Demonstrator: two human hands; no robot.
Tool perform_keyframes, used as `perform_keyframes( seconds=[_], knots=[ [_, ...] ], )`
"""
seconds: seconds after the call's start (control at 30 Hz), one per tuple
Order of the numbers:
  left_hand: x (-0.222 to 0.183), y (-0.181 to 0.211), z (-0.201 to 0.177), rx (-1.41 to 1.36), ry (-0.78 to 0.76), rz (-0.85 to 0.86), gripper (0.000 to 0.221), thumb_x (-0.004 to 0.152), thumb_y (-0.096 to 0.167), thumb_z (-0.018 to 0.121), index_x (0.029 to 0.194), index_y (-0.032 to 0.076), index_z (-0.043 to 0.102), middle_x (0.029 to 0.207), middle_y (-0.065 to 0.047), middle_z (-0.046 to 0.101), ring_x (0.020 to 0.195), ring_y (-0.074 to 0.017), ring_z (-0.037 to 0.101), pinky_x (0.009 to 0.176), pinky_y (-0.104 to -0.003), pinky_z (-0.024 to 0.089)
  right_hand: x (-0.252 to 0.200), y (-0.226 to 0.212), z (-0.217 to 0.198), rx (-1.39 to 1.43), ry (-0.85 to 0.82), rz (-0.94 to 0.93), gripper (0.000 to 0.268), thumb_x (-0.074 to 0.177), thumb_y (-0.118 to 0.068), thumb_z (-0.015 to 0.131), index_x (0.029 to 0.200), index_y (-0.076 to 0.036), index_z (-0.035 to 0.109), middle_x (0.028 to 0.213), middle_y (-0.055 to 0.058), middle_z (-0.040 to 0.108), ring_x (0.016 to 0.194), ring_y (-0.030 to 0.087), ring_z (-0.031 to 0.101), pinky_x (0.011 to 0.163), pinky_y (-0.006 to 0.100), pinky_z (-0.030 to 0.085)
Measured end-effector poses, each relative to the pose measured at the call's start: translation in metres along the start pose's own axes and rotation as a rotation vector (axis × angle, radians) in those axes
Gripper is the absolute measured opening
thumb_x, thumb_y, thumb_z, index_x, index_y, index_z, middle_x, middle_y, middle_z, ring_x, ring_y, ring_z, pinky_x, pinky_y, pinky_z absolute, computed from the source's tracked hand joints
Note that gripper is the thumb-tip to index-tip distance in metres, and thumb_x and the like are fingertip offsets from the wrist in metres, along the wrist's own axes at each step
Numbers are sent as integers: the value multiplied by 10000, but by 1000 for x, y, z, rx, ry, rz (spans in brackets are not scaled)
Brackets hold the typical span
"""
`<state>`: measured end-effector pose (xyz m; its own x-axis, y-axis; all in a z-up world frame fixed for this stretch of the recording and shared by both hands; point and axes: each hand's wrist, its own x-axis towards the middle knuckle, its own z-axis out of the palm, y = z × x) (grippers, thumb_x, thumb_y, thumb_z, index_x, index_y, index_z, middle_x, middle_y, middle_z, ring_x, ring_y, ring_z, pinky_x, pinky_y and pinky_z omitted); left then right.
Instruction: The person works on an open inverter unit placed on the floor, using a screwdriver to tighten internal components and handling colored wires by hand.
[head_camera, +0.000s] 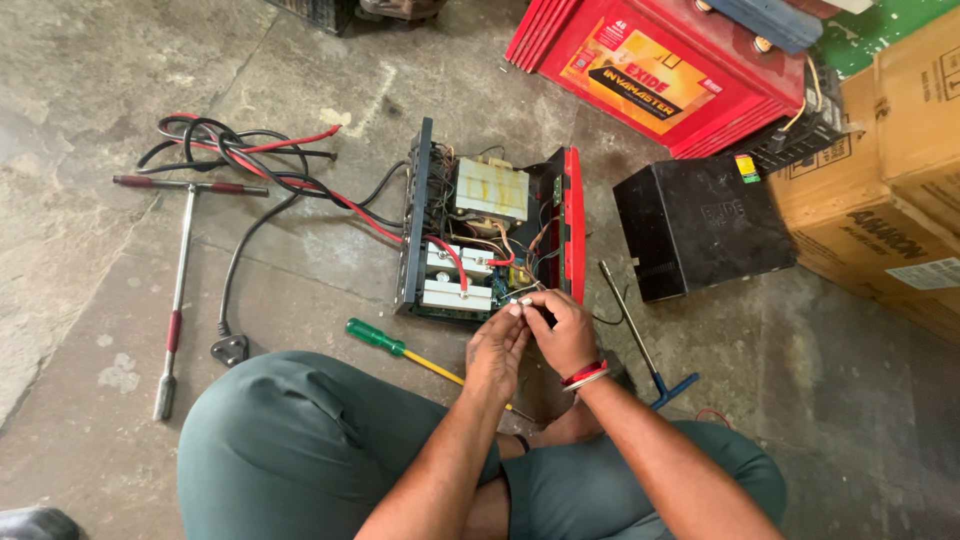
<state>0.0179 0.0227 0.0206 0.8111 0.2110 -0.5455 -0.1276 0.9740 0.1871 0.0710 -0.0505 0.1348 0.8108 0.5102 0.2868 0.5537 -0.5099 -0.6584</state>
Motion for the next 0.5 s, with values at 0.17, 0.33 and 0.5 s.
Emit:
perform_keyframes(
  seconds=[0.17,0.33,0.5],
  knots=[
    [-3,3,3,-67,22,-15,307,871,118,771,1131,-25,690,1017,-100,741,970,-204,709,945,-365,562,2,-5,-1,-3,-7,-12,76,881,-71,722,954,-47,724,928,98,752,868,269,742,749,345,569],
    [-4,5,6,-82,28,-2,291,868,114,784,1108,-22,691,1013,-102,742,980,-202,711,960,-354,566,3,-8,-1,20,4,-16,76,871,-57,734,947,-46,730,919,93,756,855,255,746,741,333,570],
    [-4,5,9,-77,-6,3,310,871,97,786,1141,-31,705,1030,-97,735,988,-186,696,978,-331,543,3,-5,0,64,24,29,84,867,-56,737,951,-45,741,911,90,764,839,223,763,731,308,579]
  ],
)
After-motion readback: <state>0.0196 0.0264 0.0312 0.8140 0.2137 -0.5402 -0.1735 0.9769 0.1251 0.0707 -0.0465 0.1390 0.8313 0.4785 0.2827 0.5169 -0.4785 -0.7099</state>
